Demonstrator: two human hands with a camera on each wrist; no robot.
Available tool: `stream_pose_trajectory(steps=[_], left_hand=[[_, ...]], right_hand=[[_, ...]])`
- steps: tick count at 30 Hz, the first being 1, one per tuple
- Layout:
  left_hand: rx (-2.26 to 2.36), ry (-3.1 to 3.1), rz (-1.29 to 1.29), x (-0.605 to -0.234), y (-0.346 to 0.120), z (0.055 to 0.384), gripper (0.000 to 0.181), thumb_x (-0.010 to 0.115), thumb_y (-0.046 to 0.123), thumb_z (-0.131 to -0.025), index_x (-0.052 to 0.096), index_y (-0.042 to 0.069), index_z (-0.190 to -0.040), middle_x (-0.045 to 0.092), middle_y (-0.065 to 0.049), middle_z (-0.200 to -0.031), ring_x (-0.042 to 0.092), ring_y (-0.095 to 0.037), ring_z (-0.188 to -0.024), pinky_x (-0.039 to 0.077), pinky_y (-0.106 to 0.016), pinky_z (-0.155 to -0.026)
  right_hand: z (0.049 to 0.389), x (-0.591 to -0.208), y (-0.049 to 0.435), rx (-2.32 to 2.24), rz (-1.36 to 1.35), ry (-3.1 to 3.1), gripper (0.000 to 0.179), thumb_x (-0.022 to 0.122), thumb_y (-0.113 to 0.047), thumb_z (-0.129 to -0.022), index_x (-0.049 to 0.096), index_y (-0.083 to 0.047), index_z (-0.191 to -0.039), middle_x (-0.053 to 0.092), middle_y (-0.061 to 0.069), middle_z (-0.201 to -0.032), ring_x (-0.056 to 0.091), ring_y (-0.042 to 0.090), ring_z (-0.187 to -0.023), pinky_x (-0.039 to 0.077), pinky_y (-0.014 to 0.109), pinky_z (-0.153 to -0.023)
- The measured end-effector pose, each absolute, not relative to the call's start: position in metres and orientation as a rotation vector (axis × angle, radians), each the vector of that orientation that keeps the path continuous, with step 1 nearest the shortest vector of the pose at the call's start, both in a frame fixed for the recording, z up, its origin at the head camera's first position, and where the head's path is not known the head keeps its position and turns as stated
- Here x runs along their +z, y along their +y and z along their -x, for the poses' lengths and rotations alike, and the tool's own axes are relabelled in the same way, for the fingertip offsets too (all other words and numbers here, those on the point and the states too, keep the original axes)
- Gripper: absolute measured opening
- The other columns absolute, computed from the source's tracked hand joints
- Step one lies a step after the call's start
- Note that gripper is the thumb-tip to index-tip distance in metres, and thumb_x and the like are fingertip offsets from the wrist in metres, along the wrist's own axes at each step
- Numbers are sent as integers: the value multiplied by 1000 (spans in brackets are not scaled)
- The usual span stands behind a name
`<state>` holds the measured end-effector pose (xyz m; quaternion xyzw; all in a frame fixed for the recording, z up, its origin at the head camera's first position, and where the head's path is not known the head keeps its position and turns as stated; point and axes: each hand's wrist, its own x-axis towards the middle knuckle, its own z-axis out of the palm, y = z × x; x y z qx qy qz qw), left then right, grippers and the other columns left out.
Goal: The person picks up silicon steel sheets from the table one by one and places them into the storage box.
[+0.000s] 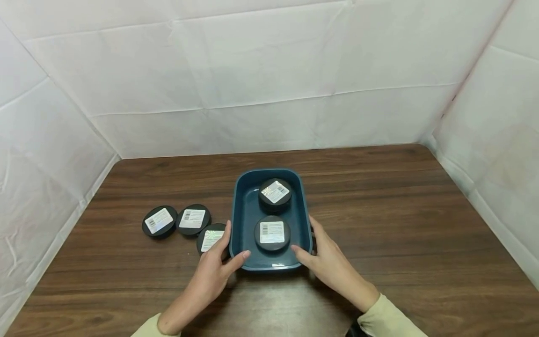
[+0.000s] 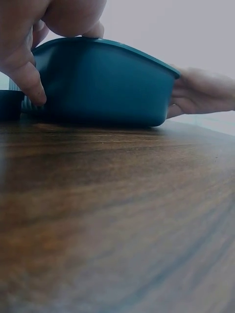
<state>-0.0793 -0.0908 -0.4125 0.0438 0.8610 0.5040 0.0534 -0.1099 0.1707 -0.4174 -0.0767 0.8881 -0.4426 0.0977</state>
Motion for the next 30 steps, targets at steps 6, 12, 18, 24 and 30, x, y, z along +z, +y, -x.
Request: stream_pose_trajectory(steps=[6, 12, 18, 24, 30], left_hand=[[1516, 2623, -122, -412, -92, 78, 86, 64, 39, -98, 17, 2, -159, 36, -26, -157, 40, -37, -144, 49, -45, -106], [1497, 2644, -92, -412, -90, 76, 83, 66, 35, -98, 20, 0, -158, 39, -26, -156, 42, -38, -142, 49, -47, -106], [1496, 2656, -93, -410, -90, 77, 83, 67, 33, -97, 21, -1, -158, 40, -27, -155, 44, -38, -141, 49, -48, -106], [1530, 2650, -96, -411, -88, 78, 83, 67, 32, -97, 22, -3, -157, 42, -27, -153, 47, -37, -138, 54, -41, -100], [1575, 2643, -89, -411, -88, 76, 81, 68, 32, -97, 25, -4, -156, 47, -26, -149, 51, -35, -133, 56, -34, -96]], right_hand=[[111, -416, 168, -1279, 170, 2622, 80, 65, -41, -97, 24, -10, -158, 49, 25, -148, 57, 38, -129, 55, 46, -98], [109, -419, 168, -1225, 139, 2665, 74, 66, -44, -95, 38, -7, -153, 57, 21, -141, 62, 29, -122, 54, 44, -98], [109, -418, 168, -1224, 140, 2687, 69, 67, -44, -95, 44, -8, -150, 60, 18, -138, 62, 28, -119, 52, 46, -98], [109, -416, 169, -1188, 120, 2698, 71, 66, -46, -95, 42, -7, -151, 58, 19, -142, 57, 32, -127, 48, 53, -104], [109, -417, 169, -1178, 114, 2704, 72, 66, -45, -95, 42, -7, -151, 57, 20, -143, 56, 34, -129, 46, 54, -105]])
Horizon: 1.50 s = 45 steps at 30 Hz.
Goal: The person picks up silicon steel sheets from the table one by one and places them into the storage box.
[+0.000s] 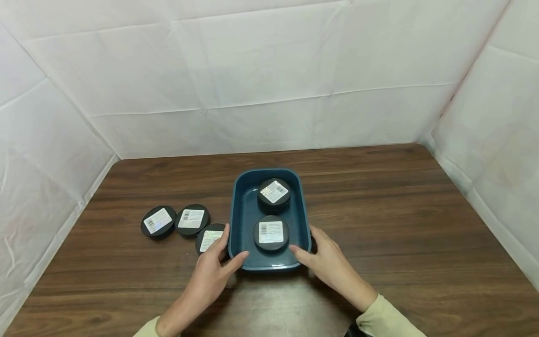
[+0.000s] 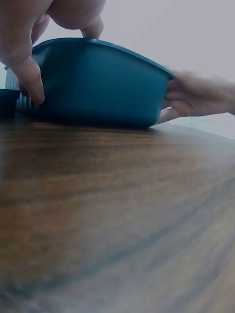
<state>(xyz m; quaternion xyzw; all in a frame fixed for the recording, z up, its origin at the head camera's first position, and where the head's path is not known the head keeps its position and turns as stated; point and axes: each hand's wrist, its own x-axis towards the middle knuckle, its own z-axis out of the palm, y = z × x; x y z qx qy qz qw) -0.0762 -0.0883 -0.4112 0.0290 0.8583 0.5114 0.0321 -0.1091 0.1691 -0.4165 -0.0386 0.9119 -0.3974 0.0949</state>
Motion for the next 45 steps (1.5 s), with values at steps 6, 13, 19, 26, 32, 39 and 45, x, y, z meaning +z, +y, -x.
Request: stream_pose_trajectory(steps=[6, 13, 19, 26, 32, 39, 45], left_hand=[[1568, 2666, -116, -409, -93, 73, 77, 70, 30, -96, 32, -4, -154, 60, -20, -131, 62, -28, -119, 58, -30, -91], [1577, 2643, -141, -407, -96, 65, 75, 71, 27, -95, 34, -3, -153, 56, -22, -141, 59, -30, -128, 56, -37, -97], [1553, 2677, -112, -405, -101, 57, 66, 73, 27, -93, 47, -4, -146, 63, -19, -128, 66, -31, -117, 59, -31, -87], [1492, 2719, -129, -403, -107, 52, 43, 73, 18, -93, 65, -1, -130, 68, -13, -111, 70, -17, -86, 55, -16, -64], [1366, 2854, -131, -399, -113, 50, 36, 75, 12, -90, 69, 8, -125, 68, -10, -113, 60, -8, -74, 49, -18, -59], [1193, 3046, -34, -397, -121, 54, 65, 81, 9, -82, 53, 6, -141, 59, -9, -114, 58, -19, -96, 50, -27, -73], [1087, 3070, 29, -396, -127, 58, 71, 83, 11, -81, 50, 8, -144, 55, -17, -122, 53, -27, -109, 51, -45, -89]], right_hand=[[109, -415, 168, -1187, 106, 2700, 73, 66, -47, -95, 42, -8, -151, 59, 19, -141, 58, 31, -125, 48, 51, -102], [109, -416, 169, -1210, 92, 2681, 72, 66, -46, -95, 41, -9, -151, 58, 18, -141, 57, 31, -126, 49, 50, -102], [109, -416, 169, -1198, 88, 2691, 73, 66, -47, -95, 42, -8, -151, 58, 19, -142, 56, 33, -128, 47, 53, -104], [108, -416, 169, -1184, 92, 2691, 73, 66, -47, -95, 41, -8, -151, 57, 20, -143, 55, 33, -129, 47, 54, -105], [109, -416, 169, -1178, 87, 2690, 74, 65, -48, -95, 41, -7, -151, 57, 20, -142, 56, 33, -127, 48, 54, -104], [109, -415, 169, -1172, 98, 2700, 73, 66, -48, -94, 42, -8, -151, 59, 19, -141, 58, 32, -125, 48, 52, -103], [110, -415, 169, -1180, 89, 2686, 74, 66, -47, -95, 41, -7, -151, 58, 20, -142, 57, 32, -125, 48, 51, -103]])
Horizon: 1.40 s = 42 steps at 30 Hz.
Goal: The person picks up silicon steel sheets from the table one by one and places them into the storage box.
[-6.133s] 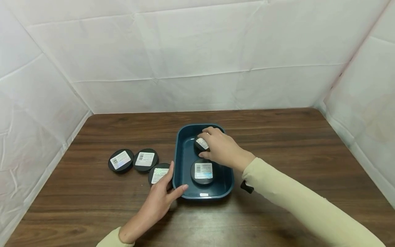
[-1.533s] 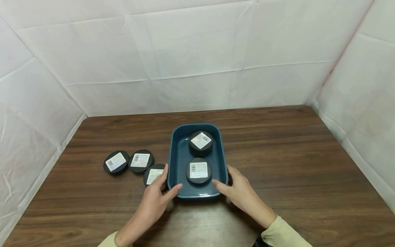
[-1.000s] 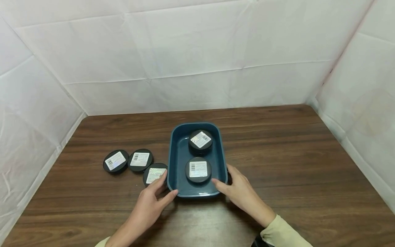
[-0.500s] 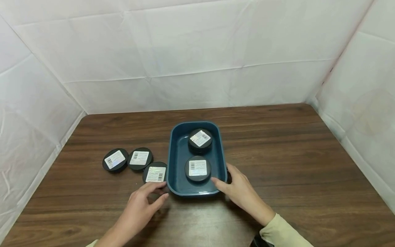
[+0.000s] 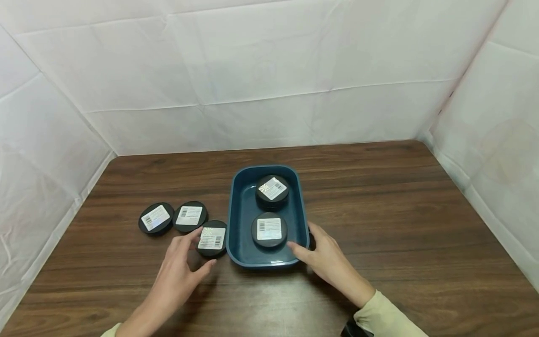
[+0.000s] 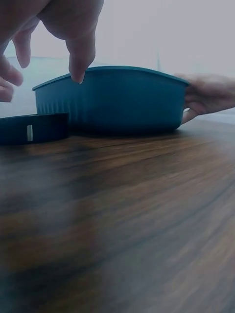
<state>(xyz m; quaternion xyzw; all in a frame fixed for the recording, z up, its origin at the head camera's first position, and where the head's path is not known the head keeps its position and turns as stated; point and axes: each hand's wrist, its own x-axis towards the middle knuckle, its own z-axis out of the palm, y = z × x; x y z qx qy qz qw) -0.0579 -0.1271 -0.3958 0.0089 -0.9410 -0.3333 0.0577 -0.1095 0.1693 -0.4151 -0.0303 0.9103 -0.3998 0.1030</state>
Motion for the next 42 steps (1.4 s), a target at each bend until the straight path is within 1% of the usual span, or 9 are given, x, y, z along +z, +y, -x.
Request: stream_pose_trajectory(steps=[5, 8, 14, 20, 26, 33, 42], left_hand=[[-1016, -2852, -35, -399, -132, 60, 74, 82, 10, -82, 47, 7, -147, 52, -21, -131, 50, -34, -121, 49, -52, -100], [-1017, -2853, -12, -399, -135, 62, 76, 82, 9, -81, 46, 6, -148, 51, -21, -136, 49, -36, -125, 48, -54, -102], [-958, -2866, 62, -404, -138, 68, 79, 85, 9, -77, 47, 6, -147, 52, -18, -142, 53, -38, -123, 49, -54, -100], [-837, -2900, 96, -409, -138, 72, 84, 87, 14, -75, 47, 7, -148, 51, -15, -146, 55, -40, -119, 47, -58, -96], [-797, -2909, 119, -411, -135, 75, 84, 88, 14, -74, 47, 6, -147, 52, -16, -146, 54, -41, -119, 48, -59, -94], [-809, -2945, 88, -413, -134, 80, 86, 89, 15, -74, 47, 7, -148, 51, -14, -148, 54, -41, -119, 48, -58, -92], [-875, -2979, 120, -411, -136, 85, 82, 86, 14, -77, 46, 2, -148, 50, -17, -149, 54, -41, -119, 46, -61, -95]], right_hand=[[109, -415, 169, -1184, 90, 2689, 73, 66, -47, -94, 42, -7, -151, 59, 20, -141, 58, 31, -124, 48, 50, -102], [109, -416, 169, -1187, 89, 2688, 73, 66, -48, -94, 42, -8, -151, 59, 19, -140, 58, 31, -125, 48, 50, -102], [108, -417, 169, -1189, 82, 2679, 74, 66, -49, -94, 41, -7, -151, 58, 20, -142, 58, 32, -126, 49, 52, -103], [109, -416, 169, -1198, 81, 2678, 73, 66, -47, -95, 41, -6, -151, 58, 21, -141, 59, 31, -123, 50, 50, -102], [110, -415, 169, -1189, 89, 2690, 73, 66, -46, -95, 42, -6, -150, 58, 21, -141, 59, 31, -123, 49, 50, -102], [110, -415, 170, -1187, 90, 2692, 72, 65, -46, -95, 42, -6, -150, 58, 21, -141, 58, 31, -124, 48, 51, -103], [110, -415, 170, -1196, 93, 2681, 72, 66, -46, -95, 41, -6, -151, 58, 21, -142, 57, 33, -127, 48, 53, -105]])
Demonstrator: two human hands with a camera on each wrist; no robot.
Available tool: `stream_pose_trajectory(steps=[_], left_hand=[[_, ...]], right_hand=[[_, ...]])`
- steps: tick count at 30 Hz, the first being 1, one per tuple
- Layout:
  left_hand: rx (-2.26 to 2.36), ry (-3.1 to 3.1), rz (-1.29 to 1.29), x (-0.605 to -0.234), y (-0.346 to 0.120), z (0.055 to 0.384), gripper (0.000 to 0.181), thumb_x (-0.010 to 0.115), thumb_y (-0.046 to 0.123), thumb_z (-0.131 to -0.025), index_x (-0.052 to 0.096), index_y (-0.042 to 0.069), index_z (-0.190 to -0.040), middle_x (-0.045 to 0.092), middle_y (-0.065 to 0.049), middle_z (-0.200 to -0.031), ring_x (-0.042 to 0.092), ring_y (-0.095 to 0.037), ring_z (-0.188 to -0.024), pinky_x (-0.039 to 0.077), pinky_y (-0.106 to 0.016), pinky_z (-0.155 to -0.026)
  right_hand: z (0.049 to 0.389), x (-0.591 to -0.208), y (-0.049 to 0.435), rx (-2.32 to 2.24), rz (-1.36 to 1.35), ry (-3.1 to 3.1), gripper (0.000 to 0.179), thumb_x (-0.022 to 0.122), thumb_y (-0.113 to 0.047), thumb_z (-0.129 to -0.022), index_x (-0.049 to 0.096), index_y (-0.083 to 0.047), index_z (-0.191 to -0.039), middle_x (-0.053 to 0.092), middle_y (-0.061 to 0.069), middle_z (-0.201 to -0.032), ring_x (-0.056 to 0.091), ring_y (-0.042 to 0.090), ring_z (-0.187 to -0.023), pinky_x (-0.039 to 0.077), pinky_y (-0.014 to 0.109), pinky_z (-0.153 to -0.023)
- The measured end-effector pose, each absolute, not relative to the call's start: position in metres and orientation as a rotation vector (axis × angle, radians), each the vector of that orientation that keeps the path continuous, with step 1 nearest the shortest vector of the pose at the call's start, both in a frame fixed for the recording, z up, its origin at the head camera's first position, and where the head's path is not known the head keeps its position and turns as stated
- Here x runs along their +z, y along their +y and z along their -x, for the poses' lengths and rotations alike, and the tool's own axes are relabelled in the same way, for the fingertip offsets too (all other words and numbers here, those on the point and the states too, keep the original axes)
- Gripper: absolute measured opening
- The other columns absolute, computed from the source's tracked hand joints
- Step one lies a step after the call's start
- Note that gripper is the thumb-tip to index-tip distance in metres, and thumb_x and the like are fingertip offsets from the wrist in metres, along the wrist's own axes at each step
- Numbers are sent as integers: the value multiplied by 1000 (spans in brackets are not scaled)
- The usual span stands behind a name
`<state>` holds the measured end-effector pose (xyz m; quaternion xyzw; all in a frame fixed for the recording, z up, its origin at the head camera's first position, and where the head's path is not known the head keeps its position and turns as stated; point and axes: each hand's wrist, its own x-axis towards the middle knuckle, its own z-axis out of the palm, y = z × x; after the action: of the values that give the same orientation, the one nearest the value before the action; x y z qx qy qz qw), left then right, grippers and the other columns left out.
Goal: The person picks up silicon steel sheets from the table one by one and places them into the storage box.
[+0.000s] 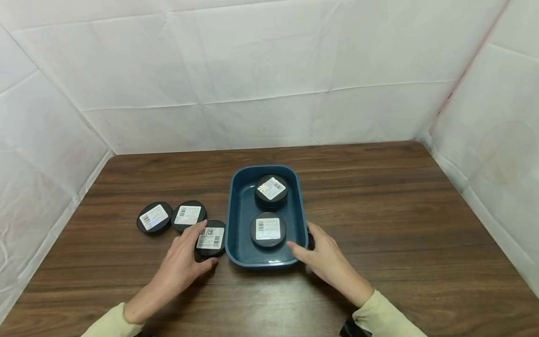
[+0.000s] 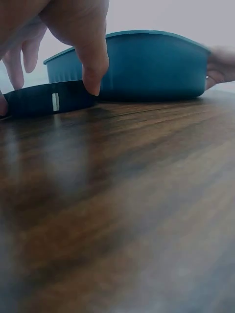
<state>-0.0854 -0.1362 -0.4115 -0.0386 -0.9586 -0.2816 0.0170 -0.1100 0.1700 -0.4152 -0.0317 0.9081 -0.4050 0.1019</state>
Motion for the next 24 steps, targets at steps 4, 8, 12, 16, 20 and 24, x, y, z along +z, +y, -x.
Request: stream_pose_trajectory(steps=[4, 8, 12, 16, 20, 24], left_hand=[[-878, -2992, 131, -411, -138, 91, 83, 86, 13, -77, 45, 1, -148, 50, -19, -149, 55, -45, -122, 45, -64, -97], [-881, -3003, 139, -412, -139, 95, 83, 87, 12, -76, 46, 2, -147, 50, -18, -150, 54, -45, -124, 44, -64, -100], [-851, -3018, 175, -414, -137, 96, 83, 87, 11, -76, 47, 4, -148, 48, -15, -152, 54, -42, -121, 45, -61, -97], [-822, -3017, 202, -416, -136, 97, 83, 87, 12, -76, 46, 4, -148, 47, -15, -153, 54, -40, -117, 45, -59, -93], [-808, -3015, 208, -416, -139, 100, 85, 88, 14, -75, 46, 4, -148, 48, -16, -152, 54, -41, -115, 45, -59, -93], [-796, -3025, 210, -415, -139, 100, 84, 89, 13, -75, 47, 6, -148, 50, -15, -151, 54, -40, -113, 45, -59, -92]], right_hand=[[110, -416, 171, -1196, 95, 2682, 73, 66, -47, -95, 42, -6, -150, 58, 21, -142, 57, 32, -127, 48, 51, -105], [109, -417, 171, -1193, 97, 2687, 73, 66, -48, -95, 42, -6, -150, 58, 21, -141, 58, 32, -126, 48, 51, -104], [109, -416, 172, -1189, 92, 2685, 73, 66, -47, -95, 42, -7, -150, 58, 20, -142, 57, 32, -126, 48, 52, -105], [109, -415, 172, -1187, 87, 2685, 71, 66, -46, -95, 42, -7, -150, 57, 20, -142, 57, 32, -126, 48, 52, -104], [110, -415, 172, -1187, 100, 2691, 71, 66, -45, -95, 43, -7, -150, 58, 20, -142, 58, 31, -124, 48, 50, -103], [110, -415, 171, -1191, 106, 2691, 71, 66, -45, -95, 42, -7, -150, 58, 20, -141, 59, 31, -124, 49, 49, -102]])
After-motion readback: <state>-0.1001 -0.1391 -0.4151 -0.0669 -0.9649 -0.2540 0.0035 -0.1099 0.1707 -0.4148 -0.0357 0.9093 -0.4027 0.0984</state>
